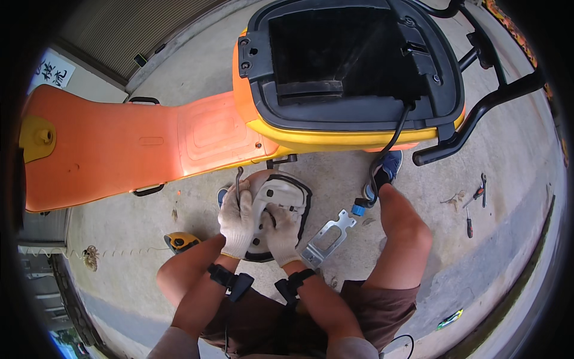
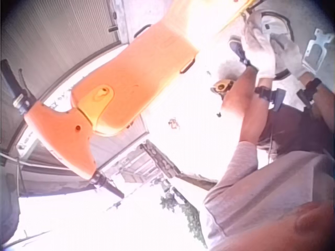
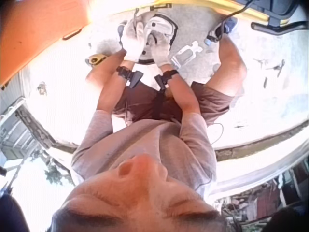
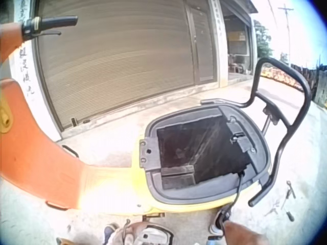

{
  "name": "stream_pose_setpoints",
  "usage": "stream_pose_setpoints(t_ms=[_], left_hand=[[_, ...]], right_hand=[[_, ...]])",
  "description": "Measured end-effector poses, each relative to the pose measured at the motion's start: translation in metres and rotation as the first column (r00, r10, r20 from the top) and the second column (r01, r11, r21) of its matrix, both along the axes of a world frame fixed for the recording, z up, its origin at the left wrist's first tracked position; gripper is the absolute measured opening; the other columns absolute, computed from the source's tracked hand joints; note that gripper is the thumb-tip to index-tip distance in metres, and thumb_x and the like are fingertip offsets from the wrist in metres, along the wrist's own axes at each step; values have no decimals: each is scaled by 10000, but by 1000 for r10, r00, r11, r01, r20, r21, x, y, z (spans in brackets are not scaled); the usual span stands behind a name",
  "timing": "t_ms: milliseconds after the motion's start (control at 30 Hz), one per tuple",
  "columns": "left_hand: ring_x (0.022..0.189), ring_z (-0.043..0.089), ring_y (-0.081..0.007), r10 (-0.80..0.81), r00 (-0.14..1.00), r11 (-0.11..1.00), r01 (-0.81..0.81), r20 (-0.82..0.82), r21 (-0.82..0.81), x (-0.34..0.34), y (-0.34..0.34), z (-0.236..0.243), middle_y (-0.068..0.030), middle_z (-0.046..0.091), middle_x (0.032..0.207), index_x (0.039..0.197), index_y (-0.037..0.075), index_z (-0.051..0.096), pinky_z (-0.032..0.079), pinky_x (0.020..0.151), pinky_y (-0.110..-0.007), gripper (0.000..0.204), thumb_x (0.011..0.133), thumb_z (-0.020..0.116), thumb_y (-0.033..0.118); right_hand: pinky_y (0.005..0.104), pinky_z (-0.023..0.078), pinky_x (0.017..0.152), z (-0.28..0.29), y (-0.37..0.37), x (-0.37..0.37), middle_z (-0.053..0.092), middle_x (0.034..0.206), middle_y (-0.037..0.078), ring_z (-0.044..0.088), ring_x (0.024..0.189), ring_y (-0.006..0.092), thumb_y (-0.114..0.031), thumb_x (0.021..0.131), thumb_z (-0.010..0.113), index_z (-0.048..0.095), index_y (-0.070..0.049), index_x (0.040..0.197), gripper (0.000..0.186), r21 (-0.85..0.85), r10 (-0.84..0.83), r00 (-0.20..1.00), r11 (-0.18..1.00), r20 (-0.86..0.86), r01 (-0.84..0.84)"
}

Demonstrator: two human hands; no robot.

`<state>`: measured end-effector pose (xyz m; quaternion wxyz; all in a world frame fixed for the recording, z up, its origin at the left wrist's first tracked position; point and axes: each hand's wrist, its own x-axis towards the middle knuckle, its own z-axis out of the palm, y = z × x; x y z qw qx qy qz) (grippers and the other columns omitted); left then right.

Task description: The recorder is repairing or inspecting a component of an electric scooter, involving checking screws and using a power drill.

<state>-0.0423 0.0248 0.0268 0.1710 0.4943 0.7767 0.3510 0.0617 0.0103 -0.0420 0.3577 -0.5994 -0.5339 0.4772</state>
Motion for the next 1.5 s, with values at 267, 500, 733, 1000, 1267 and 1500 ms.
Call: stream_pose_setpoints(t_ms=[267,500,733,1000,1267,1500], left_hand=[[1185,573,-358,12,999,999,-14,39,48,-8,-2,-2,-189,630,1227,1208,46,623,440,1026,-423,302,990,494,211],[1170,574,-364,35,999,997,-33,18,-76,-14,2,3,-178,631,1217,1220,48,628,439,1021,-429,318,983,508,223],[1180,580,-368,18,1000,999,-18,10,46,-14,7,-2,-181,643,1210,1174,32,649,437,1029,-433,287,960,553,199],[1143,602,-353,55,996,998,-58,75,36,-28,13,-12,-164,658,1185,1147,48,661,453,1008,-420,247,941,565,146],[1149,620,-282,37,999,997,-35,-18,70,-23,15,-16,-129,678,1168,1140,30,651,445,1027,-372,225,965,543,123],[1124,618,-347,77,994,995,-82,77,56,-23,18,-14,-168,670,1146,1134,46,671,472,985,-410,233,937,579,130]], right_hand=[[363,522,912,-8,-1,12,709,1098,176,697,974,275,-246,903,621,591,-38,1312,460,-176,122,992,976,-27,-125],[370,532,875,-95,-6,78,727,1038,181,707,947,275,-248,894,603,674,-31,1198,380,-204,-131,956,961,263,188],[369,537,812,-154,-16,70,734,927,160,709,861,274,-288,880,603,711,-50,1117,353,-265,186,893,961,409,-79],[431,524,861,-179,3,45,721,997,163,682,973,349,-370,821,667,716,-103,1066,366,-423,283,913,895,293,-142],[425,525,838,-186,11,42,723,1003,168,689,956,347,-355,804,679,720,-97,1076,377,-426,369,851,883,373,-196],[473,522,816,-182,18,33,709,941,179,673,933,378,-360,809,679,708,-119,1014,318,-422,460,737,869,494,-259]])
